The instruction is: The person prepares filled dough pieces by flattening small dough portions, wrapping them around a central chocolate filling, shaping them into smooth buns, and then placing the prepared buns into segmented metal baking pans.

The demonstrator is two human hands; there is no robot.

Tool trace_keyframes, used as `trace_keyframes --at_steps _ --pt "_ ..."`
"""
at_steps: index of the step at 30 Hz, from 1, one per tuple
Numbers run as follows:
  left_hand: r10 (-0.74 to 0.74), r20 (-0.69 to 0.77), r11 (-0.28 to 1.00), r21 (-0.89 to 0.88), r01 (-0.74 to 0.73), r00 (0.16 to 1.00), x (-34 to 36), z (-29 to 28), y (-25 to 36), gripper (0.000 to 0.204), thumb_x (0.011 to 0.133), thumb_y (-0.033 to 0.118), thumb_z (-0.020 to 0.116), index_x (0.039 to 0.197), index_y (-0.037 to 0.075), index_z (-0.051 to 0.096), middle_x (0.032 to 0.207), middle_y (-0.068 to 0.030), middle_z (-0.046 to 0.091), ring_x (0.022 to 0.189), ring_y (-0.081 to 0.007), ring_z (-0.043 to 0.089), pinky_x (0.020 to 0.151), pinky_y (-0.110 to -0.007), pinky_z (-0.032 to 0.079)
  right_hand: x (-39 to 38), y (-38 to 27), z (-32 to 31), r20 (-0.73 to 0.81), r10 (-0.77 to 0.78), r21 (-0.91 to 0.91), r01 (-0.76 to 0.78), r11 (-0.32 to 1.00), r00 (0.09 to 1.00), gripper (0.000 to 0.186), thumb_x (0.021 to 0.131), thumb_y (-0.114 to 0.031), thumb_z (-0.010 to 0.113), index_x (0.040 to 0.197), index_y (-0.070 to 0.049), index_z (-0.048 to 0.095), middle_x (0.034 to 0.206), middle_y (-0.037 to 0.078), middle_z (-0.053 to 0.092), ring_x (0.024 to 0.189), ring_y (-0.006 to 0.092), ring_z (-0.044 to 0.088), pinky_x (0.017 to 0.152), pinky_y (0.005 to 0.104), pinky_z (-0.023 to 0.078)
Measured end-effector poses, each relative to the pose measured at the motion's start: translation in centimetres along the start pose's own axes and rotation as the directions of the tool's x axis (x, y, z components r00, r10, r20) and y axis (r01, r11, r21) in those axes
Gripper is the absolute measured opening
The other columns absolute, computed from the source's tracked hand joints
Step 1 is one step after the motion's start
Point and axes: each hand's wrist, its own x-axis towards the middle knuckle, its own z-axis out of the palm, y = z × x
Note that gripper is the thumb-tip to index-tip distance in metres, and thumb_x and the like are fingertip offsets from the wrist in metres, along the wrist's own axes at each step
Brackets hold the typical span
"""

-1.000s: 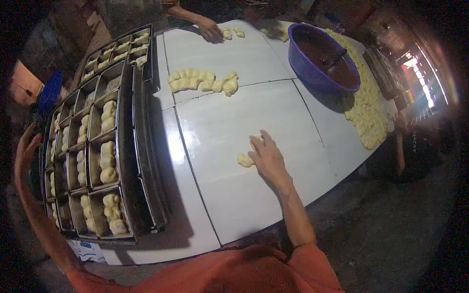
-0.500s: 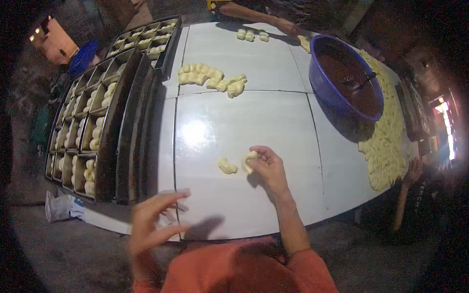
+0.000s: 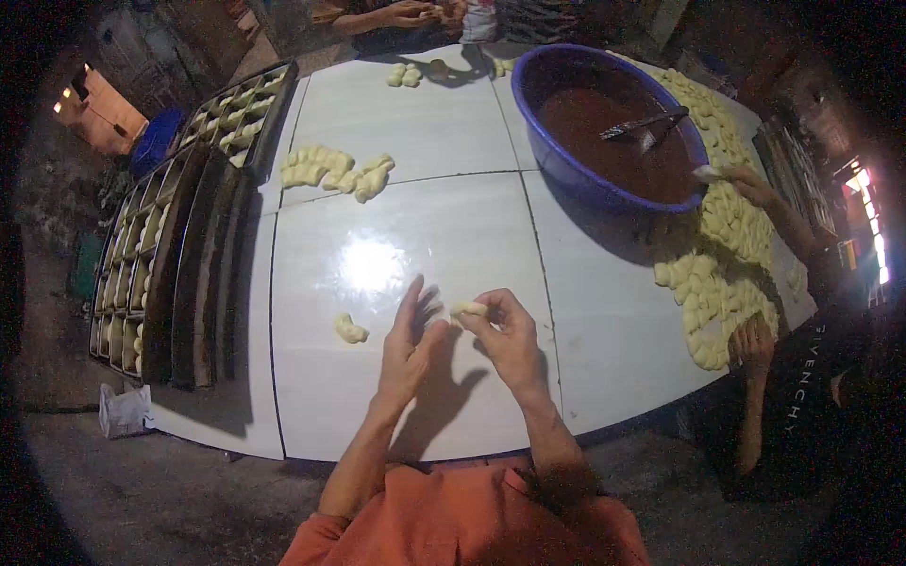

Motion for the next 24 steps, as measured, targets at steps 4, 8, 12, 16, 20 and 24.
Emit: trace_keyframes --at_steps 4,8,12,16,20,24 --pt "0.397 0.03 0.906 -0.174 -0.387 0.917 2.2 4.8 0.5 0.067 0.098 0.036 0.064 0.147 -0.003 0.042 0.13 -0.0228 0.063 0.116 -0.0307 0.065 0.092 -0.036 0.054 -0.4 -1.6 -0.2 0.028 -0.131 0.219 0.122 0.968 0.991 0.02 0.093 -0.009 0.07 0.11 -0.004 0.06 0.1 0.004 0.066 0.091 0.0097 0.064 0.077 0.0213 0.054" --pt "0.485 -0.082 0.813 -0.326 -0.483 0.871 3.0 9.6 -1.6 0.085 0.085 0.04 0.078 0.148 -0.002 0.041 0.124 -0.0217 0.067 0.111 -0.0257 0.067 0.093 -0.034 0.055 -0.2 -5.2 -1.3 0.07 0.017 0.634 -0.057 0.771 0.997 0.019 0.095 -0.011 0.067 0.112 -0.005 0.059 0.096 0.003 0.064 0.088 0.0111 0.065 0.078 0.024 0.054" --pt "0.233 0.08 0.865 -0.473 -0.168 0.969 2.0 10.6 -2.4 0.083 0.089 0.03 0.077 0.152 0.0 0.032 0.123 -0.0227 0.066 0.11 -0.0244 0.067 0.092 -0.035 0.056 2.6 -6.5 -4.3 0.196 -0.067 0.63 -0.073 0.773 0.978 0.021 0.096 -0.012 0.065 0.115 -0.005 0.058 0.097 0.004 0.064 0.09 0.0124 0.064 0.077 0.0264 0.053" --pt "-0.158 0.319 0.848 -0.442 0.294 0.935 1.5 8.0 -1.7 0.064 0.096 0.008 0.064 0.151 0.0 0.033 0.131 -0.0241 0.06 0.11 -0.0237 0.067 0.085 -0.035 0.06 9.8 -11.4 -9.8 -0.1 -0.308 0.167 0.321 0.932 0.946 0.024 0.095 -0.016 0.066 0.114 -0.005 0.057 0.096 0.008 0.067 0.088 0.0102 0.065 0.074 0.0251 0.052" --pt "-0.34 0.276 0.923 -0.085 0.375 0.899 2.9 3.1 0.5 0.039 0.097 0.014 0.064 0.131 -0.003 0.058 0.122 -0.0206 0.065 0.108 -0.0223 0.065 0.092 -0.033 0.053 18.2 -14.2 -17.6 -0.191 -0.311 -0.661 0.113 0.742 0.931 0.023 0.092 -0.021 0.062 0.105 -0.003 0.063 0.092 0.011 0.069 0.088 0.0193 0.067 0.076 0.0351 0.052" --pt "-0.378 0.198 0.92 -0.025 0.391 0.904 3.2 1.1 1.6 0.036 0.099 0.009 0.06 0.131 -0.008 0.055 0.116 -0.0197 0.064 0.102 -0.0235 0.066 0.086 -0.033 0.057 23.4 -12.2 -21.9 0.093 0.012 -0.912 0.08 0.403 0.996 0.03 0.086 -0.022 0.062 0.109 -0.002 0.066 0.1 0.013 0.069 0.093 0.0242 0.066 0.084 0.0399 0.049"
